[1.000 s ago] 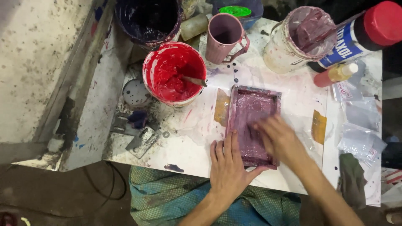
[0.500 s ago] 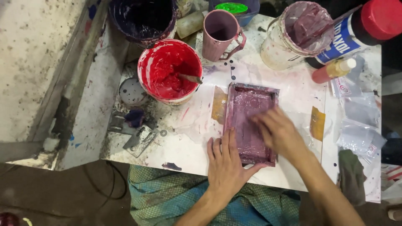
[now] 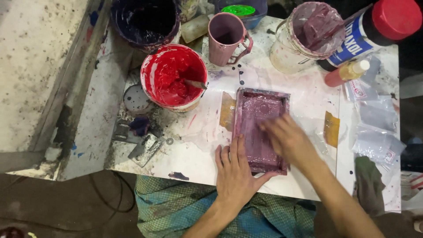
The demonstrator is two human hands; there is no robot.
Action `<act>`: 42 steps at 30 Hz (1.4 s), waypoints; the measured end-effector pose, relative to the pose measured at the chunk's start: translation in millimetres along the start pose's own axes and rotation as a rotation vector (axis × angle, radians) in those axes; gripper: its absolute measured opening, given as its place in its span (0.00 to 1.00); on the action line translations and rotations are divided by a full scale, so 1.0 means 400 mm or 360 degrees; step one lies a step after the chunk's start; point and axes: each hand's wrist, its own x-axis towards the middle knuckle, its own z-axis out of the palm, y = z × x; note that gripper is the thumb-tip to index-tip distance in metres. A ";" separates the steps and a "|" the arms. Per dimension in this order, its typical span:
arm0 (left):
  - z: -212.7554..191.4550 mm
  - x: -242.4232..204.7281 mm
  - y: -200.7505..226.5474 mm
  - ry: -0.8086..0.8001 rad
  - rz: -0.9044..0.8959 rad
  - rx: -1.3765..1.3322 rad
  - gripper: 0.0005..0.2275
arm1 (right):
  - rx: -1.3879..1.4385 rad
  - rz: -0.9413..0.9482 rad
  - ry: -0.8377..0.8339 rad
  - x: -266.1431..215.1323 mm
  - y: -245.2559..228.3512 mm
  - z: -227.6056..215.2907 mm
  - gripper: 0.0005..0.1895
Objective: The person spreads a purple paste-like substance inside a rectangular tray using their fingers. They then lift the tray and place it on a white sheet of paper, smoothing the paper with their hands.
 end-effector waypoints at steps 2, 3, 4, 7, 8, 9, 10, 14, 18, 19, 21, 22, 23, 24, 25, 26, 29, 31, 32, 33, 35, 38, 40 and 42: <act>0.002 0.004 -0.002 0.0027 0.0010 -0.0010 0.55 | 0.0016 -0.0013 -0.0099 -0.056 -0.050 -0.009 0.18; 0.001 0.001 -0.003 0.0047 0.0021 -0.0014 0.54 | 0.0041 -0.0023 -0.0196 -0.087 -0.079 -0.013 0.21; -0.001 -0.004 -0.002 0.0040 0.0011 -0.0013 0.54 | 0.0049 -0.0024 -0.0205 -0.094 -0.089 -0.020 0.21; -0.003 0.000 -0.001 0.0056 0.0029 -0.0079 0.54 | -0.0002 -0.0163 -0.0207 -0.088 -0.082 -0.039 0.16; -0.006 -0.002 0.000 0.0067 0.0030 -0.0045 0.54 | 0.0188 -0.0043 -0.0204 -0.072 -0.060 -0.041 0.12; -0.009 -0.001 -0.001 0.0082 0.0037 -0.0005 0.55 | 0.0378 0.0075 -0.0191 -0.053 -0.036 -0.042 0.09; -0.009 0.002 -0.001 0.0089 0.0043 -0.0002 0.55 | 0.0374 0.0072 -0.0182 -0.018 -0.010 -0.042 0.09; -0.008 0.004 0.001 0.0083 0.0015 -0.0007 0.54 | 0.0013 -0.0081 -0.0031 0.039 0.052 -0.027 0.10; -0.009 0.000 -0.001 0.0104 0.0052 -0.0033 0.54 | 0.0273 0.0035 -0.0153 -0.046 -0.028 -0.021 0.14; -0.010 0.005 -0.002 0.0108 0.0057 -0.0037 0.54 | 0.0266 0.0036 -0.0151 -0.057 -0.042 -0.031 0.14; -0.011 0.005 -0.001 0.0091 0.0042 -0.0001 0.53 | 0.0229 -0.0046 -0.0289 -0.085 -0.073 -0.048 0.18; -0.009 -0.001 0.000 0.0088 0.0042 -0.0005 0.53 | 0.0229 -0.0043 -0.0293 -0.073 -0.056 -0.050 0.18; -0.007 -0.001 -0.002 0.0085 0.0047 -0.0011 0.54 | 0.0262 0.0016 -0.0294 -0.057 -0.037 -0.050 0.13; -0.004 -0.001 -0.003 0.0082 0.0053 -0.0017 0.55 | 0.0295 0.0074 -0.0295 -0.042 -0.017 -0.052 0.12; -0.007 0.002 -0.001 0.0083 0.0054 -0.0015 0.55 | 0.0296 0.0073 -0.0293 -0.012 0.002 -0.045 0.12; -0.009 0.005 0.000 0.0102 0.0056 -0.0008 0.54 | 0.0168 0.0007 -0.0189 0.017 0.022 -0.037 0.12; -0.007 0.000 -0.001 0.0075 0.0046 0.0017 0.54 | 0.0061 -0.0046 -0.0095 0.062 0.024 -0.013 0.13; -0.007 0.004 -0.002 0.0032 0.0039 0.0025 0.55 | 0.0070 -0.0029 -0.0108 0.042 0.001 -0.006 0.12; -0.010 0.007 -0.002 0.0088 0.0050 0.0010 0.55 | 0.0154 -0.0037 -0.0187 0.013 -0.017 -0.005 0.14; -0.013 0.007 -0.001 0.0139 0.0063 -0.0008 0.55 | 0.0239 -0.0040 -0.0268 -0.020 -0.039 -0.004 0.16; -0.009 -0.001 -0.002 0.0085 0.0059 -0.0008 0.54 | 0.0325 -0.0087 -0.0296 -0.042 -0.073 -0.026 0.12; -0.011 0.000 0.000 0.0090 0.0058 -0.0011 0.53 | 0.0503 -0.0005 -0.0301 -0.039 -0.054 -0.056 0.08; -0.013 0.004 0.001 0.0154 0.0063 -0.0017 0.54 | 0.0588 0.0125 -0.0276 -0.025 -0.008 -0.065 0.08; -0.014 0.007 0.002 0.0133 0.0026 -0.0009 0.55 | 0.0169 0.0084 0.0039 -0.006 0.047 -0.063 0.13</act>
